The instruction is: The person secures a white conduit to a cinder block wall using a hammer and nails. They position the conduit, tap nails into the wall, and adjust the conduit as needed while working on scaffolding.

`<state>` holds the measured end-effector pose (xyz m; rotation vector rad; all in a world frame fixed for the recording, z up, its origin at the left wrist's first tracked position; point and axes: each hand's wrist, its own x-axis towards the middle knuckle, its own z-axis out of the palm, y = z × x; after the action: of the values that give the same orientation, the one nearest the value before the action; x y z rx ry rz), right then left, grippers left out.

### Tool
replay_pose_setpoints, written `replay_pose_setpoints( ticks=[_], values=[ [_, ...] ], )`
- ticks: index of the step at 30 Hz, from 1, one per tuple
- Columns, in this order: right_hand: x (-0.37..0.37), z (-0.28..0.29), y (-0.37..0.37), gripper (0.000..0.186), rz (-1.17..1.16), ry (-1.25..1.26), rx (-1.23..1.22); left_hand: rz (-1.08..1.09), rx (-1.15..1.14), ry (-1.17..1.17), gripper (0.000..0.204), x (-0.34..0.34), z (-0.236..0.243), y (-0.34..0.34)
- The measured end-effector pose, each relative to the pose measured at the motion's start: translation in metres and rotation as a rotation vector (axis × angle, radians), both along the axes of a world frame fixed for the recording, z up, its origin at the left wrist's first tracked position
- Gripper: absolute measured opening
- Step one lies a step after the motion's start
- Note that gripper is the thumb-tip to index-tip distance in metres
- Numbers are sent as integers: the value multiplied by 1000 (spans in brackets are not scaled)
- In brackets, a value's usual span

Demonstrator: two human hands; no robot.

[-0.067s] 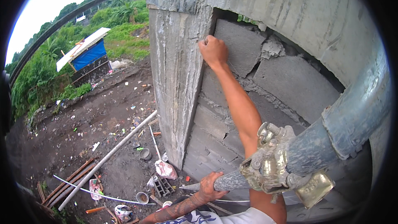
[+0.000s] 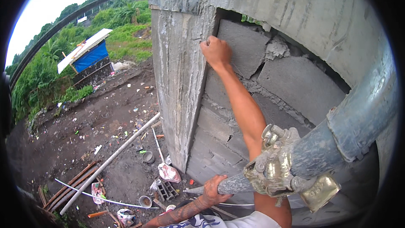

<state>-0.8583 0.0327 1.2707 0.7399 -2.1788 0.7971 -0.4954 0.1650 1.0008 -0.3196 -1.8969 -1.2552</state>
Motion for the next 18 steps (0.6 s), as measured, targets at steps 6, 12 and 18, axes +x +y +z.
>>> replay_pose_setpoints(
  ticks=[6, 12, 18],
  values=[
    [-8, 2, -17, 29, -8, 47, 94, -20, -3, -14, 80, -1, -4, 1],
    [-10, 0, -3, 30, -96, -42, 89, -8, -2, -9, 81, -1, -7, 3],
    [-7, -3, 13, 31, -39, -174, 11, 14, 0, 5, 74, -1, -5, 4]
  ],
)
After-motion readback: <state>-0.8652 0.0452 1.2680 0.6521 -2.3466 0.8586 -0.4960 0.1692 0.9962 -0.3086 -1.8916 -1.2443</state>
